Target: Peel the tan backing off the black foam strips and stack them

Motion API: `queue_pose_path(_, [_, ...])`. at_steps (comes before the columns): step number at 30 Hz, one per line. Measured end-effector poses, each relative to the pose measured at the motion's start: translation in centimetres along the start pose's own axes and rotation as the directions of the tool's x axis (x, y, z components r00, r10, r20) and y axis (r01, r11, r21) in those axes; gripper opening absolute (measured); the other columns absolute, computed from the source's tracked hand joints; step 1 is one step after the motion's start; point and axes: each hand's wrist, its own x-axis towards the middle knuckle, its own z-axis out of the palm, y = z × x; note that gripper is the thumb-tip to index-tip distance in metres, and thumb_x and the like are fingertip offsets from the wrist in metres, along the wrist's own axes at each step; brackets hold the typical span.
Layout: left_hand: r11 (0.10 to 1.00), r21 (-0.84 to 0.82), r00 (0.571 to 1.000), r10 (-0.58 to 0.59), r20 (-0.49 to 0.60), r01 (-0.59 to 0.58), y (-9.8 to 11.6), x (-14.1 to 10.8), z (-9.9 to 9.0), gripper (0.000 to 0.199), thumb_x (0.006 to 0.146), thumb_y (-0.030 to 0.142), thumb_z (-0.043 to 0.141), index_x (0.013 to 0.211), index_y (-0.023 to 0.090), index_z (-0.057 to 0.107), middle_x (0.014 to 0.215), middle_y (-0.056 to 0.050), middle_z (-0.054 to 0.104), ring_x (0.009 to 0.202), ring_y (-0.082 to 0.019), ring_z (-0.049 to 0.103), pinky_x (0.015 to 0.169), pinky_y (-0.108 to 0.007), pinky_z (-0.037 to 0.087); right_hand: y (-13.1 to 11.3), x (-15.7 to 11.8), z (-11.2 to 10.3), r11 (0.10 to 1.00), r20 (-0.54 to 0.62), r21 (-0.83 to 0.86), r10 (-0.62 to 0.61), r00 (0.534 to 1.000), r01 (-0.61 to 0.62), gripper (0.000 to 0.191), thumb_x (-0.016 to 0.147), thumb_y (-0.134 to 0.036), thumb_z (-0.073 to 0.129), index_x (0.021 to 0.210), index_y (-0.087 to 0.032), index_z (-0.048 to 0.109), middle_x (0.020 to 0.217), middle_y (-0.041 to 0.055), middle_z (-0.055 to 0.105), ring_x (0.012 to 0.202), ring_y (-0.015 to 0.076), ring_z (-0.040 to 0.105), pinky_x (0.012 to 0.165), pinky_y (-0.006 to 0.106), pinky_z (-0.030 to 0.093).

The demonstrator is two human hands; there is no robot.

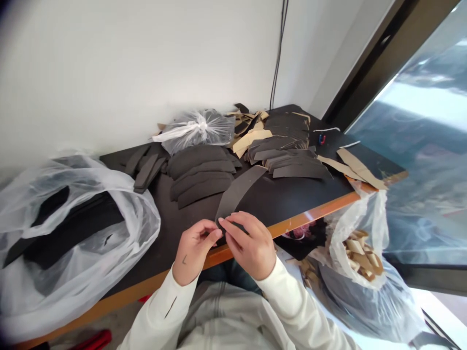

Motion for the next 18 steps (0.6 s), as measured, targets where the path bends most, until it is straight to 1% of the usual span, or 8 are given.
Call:
queue_pose_path(3, [0.976,0.123,0.984,0.180,-0.005,-0.178,0.0,0.1,-0.7,0.015,0.087,0.027,0.062,0.075,0.019,0.062,0.078,-0.001,0.060,0.073,-0.014,0.057,0.068,-0.024,0.045,-0.6,-0.2,-0.2,0.984,0.095,0.161,0.060,0.994,-0.074,0.037,0.081,-0.010,0.065,0.117,-0.020,0.063,0.106,0.0079,0.069,0.102,0.0200,0.064,0.089,0.034,0.056])
queue_pose_path(6, [0.945,0.139,0.955,0.294,0.035,-0.296,-0.3,0.1,-1.1,0.021,0.090,0.029,0.059,0.073,0.019,0.060,0.083,-0.002,0.056,0.077,-0.014,0.054,0.071,-0.025,0.044,-1.3,-0.6,-0.3,0.948,0.141,0.258,0.155,0.978,-0.188,0.036,0.079,-0.022,0.073,0.114,-0.020,0.063,0.103,0.0067,0.070,0.095,0.0182,0.067,0.085,0.029,0.057])
queue_pose_path(10, [0.942,0.129,0.949,0.297,0.102,-0.309,-0.5,-0.4,-1.4,0.020,0.093,0.029,0.055,0.076,0.019,0.056,0.085,-0.002,0.053,0.081,-0.015,0.053,0.076,-0.026,0.043,-1.7,-0.9,0.1,0.884,0.160,0.327,0.298,0.941,-0.335,0.019,0.083,-0.018,0.068,0.101,-0.022,0.064,0.094,0.0035,0.071,0.088,0.0156,0.067,0.081,0.027,0.055])
queue_pose_path(12, [0.943,0.150,0.952,0.281,0.120,-0.297,-0.4,-0.8,-1.8,0.017,0.094,0.027,0.053,0.079,0.020,0.054,0.087,-0.002,0.052,0.084,-0.015,0.052,0.079,-0.027,0.041,-1.6,-0.9,0.2,0.800,0.203,0.413,0.384,0.900,-0.435,0.009,0.084,-0.017,0.065,0.092,-0.022,0.065,0.090,0.0027,0.070,0.085,0.0149,0.066,0.079,0.027,0.054])
queue_pose_path(13, [0.942,0.171,0.955,0.273,0.115,-0.290,-0.2,-1.1,-2.1,0.016,0.095,0.026,0.051,0.081,0.020,0.053,0.089,-0.002,0.052,0.085,-0.016,0.052,0.080,-0.028,0.041,-1.4,-0.9,0.2,0.722,0.230,0.481,0.444,0.866,-0.498,0.004,0.085,-0.019,0.064,0.088,-0.022,0.065,0.087,0.0021,0.069,0.083,0.0143,0.065,0.076,0.026,0.054])
queue_pose_path(14, [0.939,0.196,0.958,0.270,0.096,-0.284,-0.1,-1.4,-2.5,0.015,0.095,0.025,0.049,0.082,0.020,0.052,0.090,-0.002,0.051,0.086,-0.016,0.051,0.081,-0.029,0.040,-1.2,-0.8,0.1,0.609,0.265,0.561,0.510,0.818,-0.561,0.001,0.084,-0.022,0.065,0.083,-0.022,0.064,0.084,0.0013,0.068,0.079,0.0132,0.064,0.072,0.024,0.053])
queue_pose_path(17, [0.921,0.279,0.960,0.280,0.004,-0.270,0.1,-2.0,-3.9,0.015,0.097,0.023,0.042,0.082,0.020,0.047,0.091,-0.002,0.048,0.087,-0.016,0.048,0.081,-0.029,0.038,0.2,-0.7,-0.3,0.153,0.417,0.747,0.650,0.636,-0.647,0.015,0.081,-0.037,0.068,0.076,-0.024,0.062,0.079,-0.0021,0.066,0.066,0.0100,0.062,0.059,0.021,0.053])
queue_pose_path(18, [0.914,0.307,0.958,0.285,-0.025,-0.263,0.1,-2.1,-4.5,0.016,0.097,0.022,0.041,0.082,0.021,0.045,0.091,-0.002,0.048,0.086,-0.016,0.048,0.080,-0.029,0.038,0.7,-0.6,-0.5,0.063,0.452,0.760,0.665,0.595,-0.647,0.018,0.080,-0.041,0.068,0.077,-0.025,0.063,0.077,-0.0035,0.066,0.062,0.0092,0.061,0.057,0.020,0.054])
